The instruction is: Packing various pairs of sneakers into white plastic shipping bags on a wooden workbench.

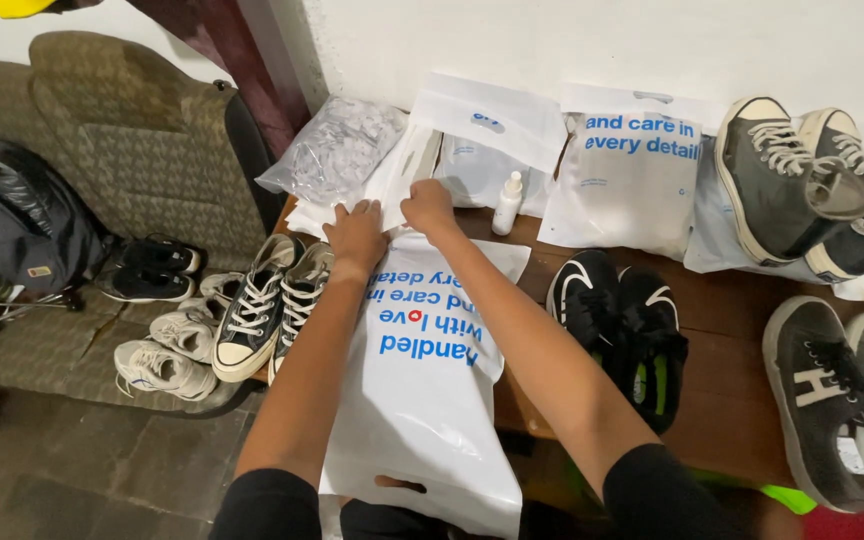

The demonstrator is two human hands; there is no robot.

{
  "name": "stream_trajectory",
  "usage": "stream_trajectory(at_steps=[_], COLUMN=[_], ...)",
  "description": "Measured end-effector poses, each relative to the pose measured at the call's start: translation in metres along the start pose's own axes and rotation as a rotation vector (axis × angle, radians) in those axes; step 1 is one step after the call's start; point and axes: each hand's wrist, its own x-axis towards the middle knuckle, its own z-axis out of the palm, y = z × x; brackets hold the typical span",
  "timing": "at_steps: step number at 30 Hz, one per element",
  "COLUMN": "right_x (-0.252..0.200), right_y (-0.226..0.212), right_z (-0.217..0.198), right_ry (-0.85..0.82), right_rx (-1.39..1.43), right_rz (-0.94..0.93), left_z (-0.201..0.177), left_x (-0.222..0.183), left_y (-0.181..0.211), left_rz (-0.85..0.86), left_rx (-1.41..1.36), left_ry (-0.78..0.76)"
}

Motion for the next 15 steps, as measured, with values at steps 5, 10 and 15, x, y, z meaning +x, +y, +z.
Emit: stream_trajectory(at_steps=[5, 10, 15], right_x=[0.004, -0.002, -0.012], right_y=[-0.026, -0.055, -0.091], right_z=[-0.014, -0.025, -0.055], right_ry=[0.033, 0.065, 0.111], right_rx=[-0.118, -0.108, -0.088], right_rz=[-0.109, -0.175, -0.136], left_z=[0.014, -0.010, -0.012], left_x=[0.010, -0.007, -0.009], left_y=[-0.004, 0.002, 0.004], left_rz=[-0.016, -0.035, -0.036], left_rx=[-0.009, -0.044, -0.047], left_ry=[-0.008, -0.005, 0.004])
